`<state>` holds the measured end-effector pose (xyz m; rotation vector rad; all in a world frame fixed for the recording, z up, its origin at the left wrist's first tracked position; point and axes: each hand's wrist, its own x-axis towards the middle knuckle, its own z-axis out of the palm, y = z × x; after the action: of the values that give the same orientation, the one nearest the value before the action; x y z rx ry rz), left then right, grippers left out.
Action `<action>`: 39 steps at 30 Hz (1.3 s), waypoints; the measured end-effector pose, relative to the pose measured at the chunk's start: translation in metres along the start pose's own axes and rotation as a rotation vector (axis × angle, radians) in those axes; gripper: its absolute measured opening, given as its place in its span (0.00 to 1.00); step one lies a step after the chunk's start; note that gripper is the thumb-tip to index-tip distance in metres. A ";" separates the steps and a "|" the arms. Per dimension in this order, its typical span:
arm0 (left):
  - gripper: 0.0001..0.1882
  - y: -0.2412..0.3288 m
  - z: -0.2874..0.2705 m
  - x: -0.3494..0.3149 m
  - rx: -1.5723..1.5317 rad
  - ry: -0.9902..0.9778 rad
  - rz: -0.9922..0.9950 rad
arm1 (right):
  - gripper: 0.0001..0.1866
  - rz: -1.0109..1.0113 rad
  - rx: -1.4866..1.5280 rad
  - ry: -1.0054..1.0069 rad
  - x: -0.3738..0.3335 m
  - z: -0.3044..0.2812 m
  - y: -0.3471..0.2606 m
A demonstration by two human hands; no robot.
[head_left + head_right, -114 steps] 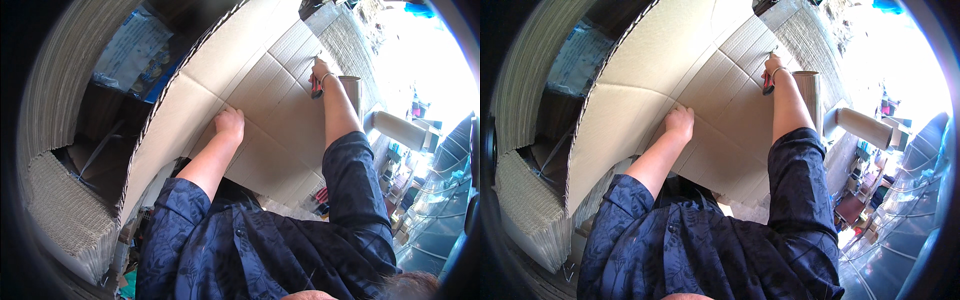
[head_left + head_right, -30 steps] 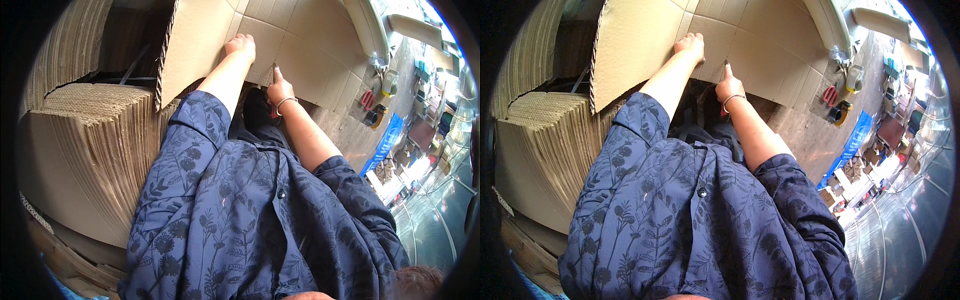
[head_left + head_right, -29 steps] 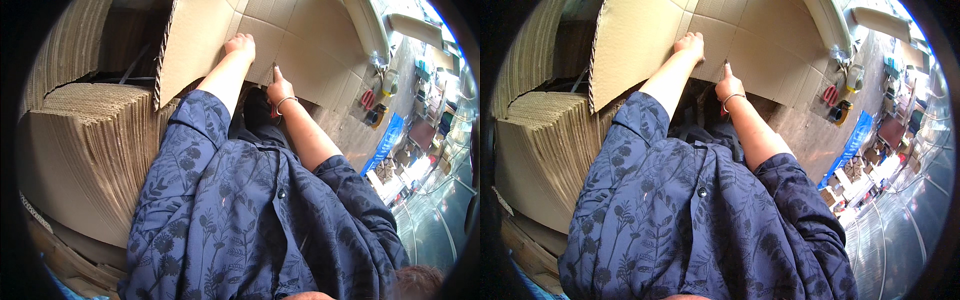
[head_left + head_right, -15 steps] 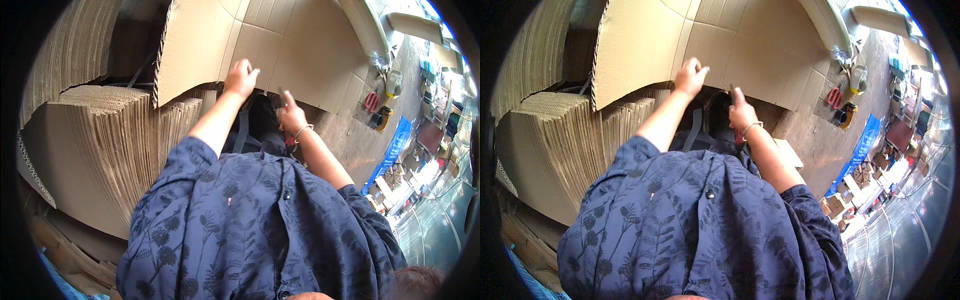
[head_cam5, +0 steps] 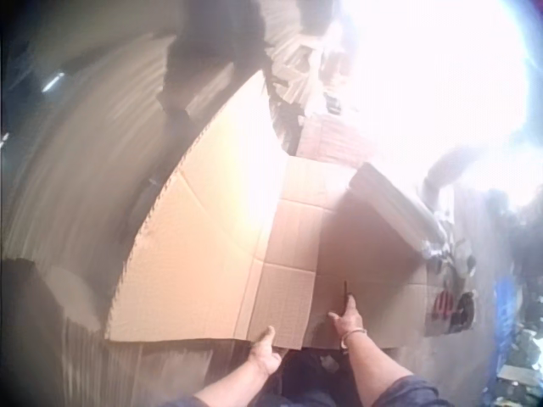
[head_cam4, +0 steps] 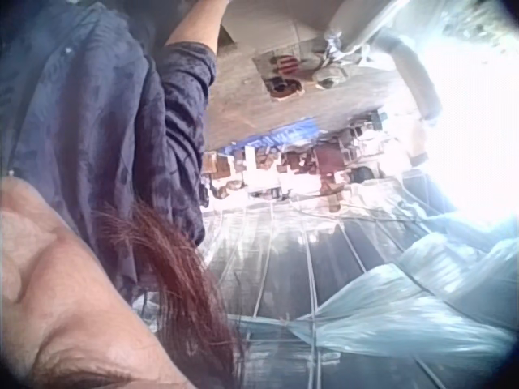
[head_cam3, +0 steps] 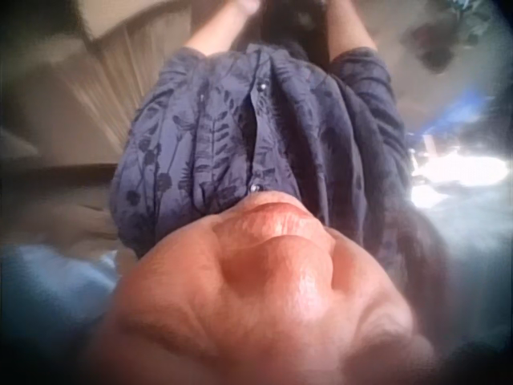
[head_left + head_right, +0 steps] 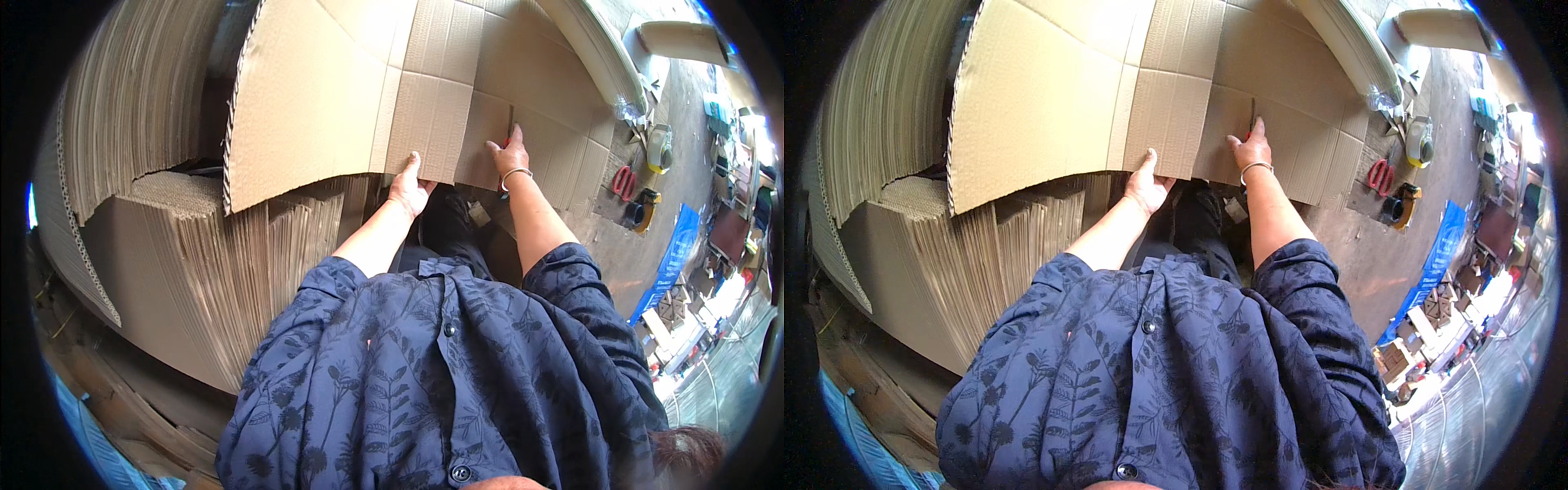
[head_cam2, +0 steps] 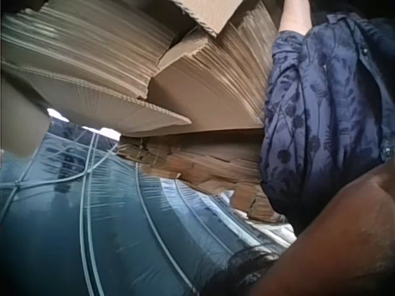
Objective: The person assembles a small triangular cardboard structure using a tape dispenser, then applies a shipping label to a flat cardboard piece. They proceed to cut a large cardboard sheet with a utility knife and roll it into a tube, securing it with tape.
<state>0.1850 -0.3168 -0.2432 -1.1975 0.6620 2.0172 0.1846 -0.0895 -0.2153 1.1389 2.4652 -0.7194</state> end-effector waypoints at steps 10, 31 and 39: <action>0.24 0.012 -0.018 -0.070 0.051 -0.177 0.220 | 0.50 -0.031 0.097 -0.020 -0.009 0.004 0.032; 0.19 0.052 0.014 -0.170 1.430 0.266 1.316 | 0.46 0.095 0.084 -0.230 0.091 -0.037 -0.001; 0.26 0.003 0.072 -0.237 0.893 0.462 1.297 | 0.38 0.084 0.198 -0.270 0.092 -0.028 0.007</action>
<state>0.2237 -0.3380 0.0001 -0.6307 2.7236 1.7678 0.1299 -0.0143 -0.2393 1.1231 2.1474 -1.0368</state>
